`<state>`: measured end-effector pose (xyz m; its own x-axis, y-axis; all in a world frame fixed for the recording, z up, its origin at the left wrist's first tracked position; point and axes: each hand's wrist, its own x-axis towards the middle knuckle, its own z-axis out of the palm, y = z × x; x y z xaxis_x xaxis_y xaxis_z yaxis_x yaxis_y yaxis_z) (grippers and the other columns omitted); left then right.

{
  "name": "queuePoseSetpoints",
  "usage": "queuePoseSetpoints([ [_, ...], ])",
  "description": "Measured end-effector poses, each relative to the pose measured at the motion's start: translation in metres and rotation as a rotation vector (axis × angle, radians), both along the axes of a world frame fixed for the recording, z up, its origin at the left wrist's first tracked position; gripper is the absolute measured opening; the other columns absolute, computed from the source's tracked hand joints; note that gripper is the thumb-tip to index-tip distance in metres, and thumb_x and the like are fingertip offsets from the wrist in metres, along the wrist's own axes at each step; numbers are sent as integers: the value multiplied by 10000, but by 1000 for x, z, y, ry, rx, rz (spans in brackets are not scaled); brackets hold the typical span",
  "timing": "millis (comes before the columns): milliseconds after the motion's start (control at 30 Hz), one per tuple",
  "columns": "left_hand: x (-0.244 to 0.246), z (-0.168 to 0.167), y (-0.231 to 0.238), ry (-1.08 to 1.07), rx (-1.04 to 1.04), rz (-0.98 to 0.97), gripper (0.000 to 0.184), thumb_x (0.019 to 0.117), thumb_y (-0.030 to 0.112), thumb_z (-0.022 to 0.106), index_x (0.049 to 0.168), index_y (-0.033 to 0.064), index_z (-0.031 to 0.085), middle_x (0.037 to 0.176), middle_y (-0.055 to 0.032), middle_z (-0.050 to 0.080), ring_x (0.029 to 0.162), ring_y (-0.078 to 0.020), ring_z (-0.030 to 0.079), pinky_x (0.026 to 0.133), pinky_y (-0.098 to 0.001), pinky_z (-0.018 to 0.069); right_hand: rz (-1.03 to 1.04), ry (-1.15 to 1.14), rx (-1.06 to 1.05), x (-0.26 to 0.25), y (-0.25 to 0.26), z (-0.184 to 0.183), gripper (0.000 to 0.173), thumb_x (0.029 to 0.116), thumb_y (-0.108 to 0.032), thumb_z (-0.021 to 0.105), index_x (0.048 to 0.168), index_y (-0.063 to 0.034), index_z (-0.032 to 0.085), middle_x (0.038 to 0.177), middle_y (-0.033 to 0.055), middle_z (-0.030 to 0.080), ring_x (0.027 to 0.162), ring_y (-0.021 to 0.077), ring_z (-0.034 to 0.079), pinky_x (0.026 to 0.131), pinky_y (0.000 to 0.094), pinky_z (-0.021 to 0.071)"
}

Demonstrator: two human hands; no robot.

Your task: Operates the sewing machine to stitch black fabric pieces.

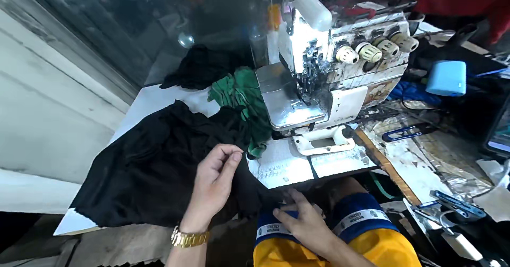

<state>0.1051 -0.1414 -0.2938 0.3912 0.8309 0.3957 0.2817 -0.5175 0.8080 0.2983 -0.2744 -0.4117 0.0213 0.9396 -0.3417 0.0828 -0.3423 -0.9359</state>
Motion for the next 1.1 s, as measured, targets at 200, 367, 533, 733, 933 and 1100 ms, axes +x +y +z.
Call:
queuePoseSetpoints([
  [200,-4,-9,4,6,-13,42,168,1052,256,570,1095,152,693,881,33,673,749,-93,631,631,-227,541,-74,403,-8,13,-9,15,311,1029,-303,624,1181,-33,639,1095,122,682,1003,283,708,854,525,638],
  [367,-3,-9,3,-7,-19,49,156,1047,250,580,1090,159,698,874,34,679,736,-86,631,623,-215,537,-216,638,-68,42,-34,33,230,1032,-178,608,1174,-5,552,1041,208,688,893,345,731,769,539,643],
  [533,1,-9,1,0,-4,49,142,1041,234,593,1091,158,702,873,37,688,724,-83,638,614,-208,540,-38,463,26,65,-45,52,336,975,-159,696,1285,-74,599,966,138,686,756,247,704,571,393,620],
  [733,10,-10,0,88,41,34,149,1038,259,593,1093,172,701,896,53,698,765,-82,655,649,-241,563,-231,441,-38,70,-38,48,245,1074,-191,512,1276,-70,578,1071,156,678,850,270,709,704,413,627],
  [933,6,-23,4,175,100,3,235,1036,335,580,1113,157,712,935,40,720,807,-80,682,702,-275,599,-30,-68,416,52,-41,51,414,883,-302,814,1182,-104,607,1173,55,633,1058,161,641,891,369,590],
  [1100,7,-19,6,182,110,-107,196,1044,133,572,1095,-29,669,939,-59,704,834,-64,662,764,-260,579,-28,-596,297,52,-31,48,239,947,-229,692,1174,-176,641,1136,77,670,979,236,696,763,476,610],
])
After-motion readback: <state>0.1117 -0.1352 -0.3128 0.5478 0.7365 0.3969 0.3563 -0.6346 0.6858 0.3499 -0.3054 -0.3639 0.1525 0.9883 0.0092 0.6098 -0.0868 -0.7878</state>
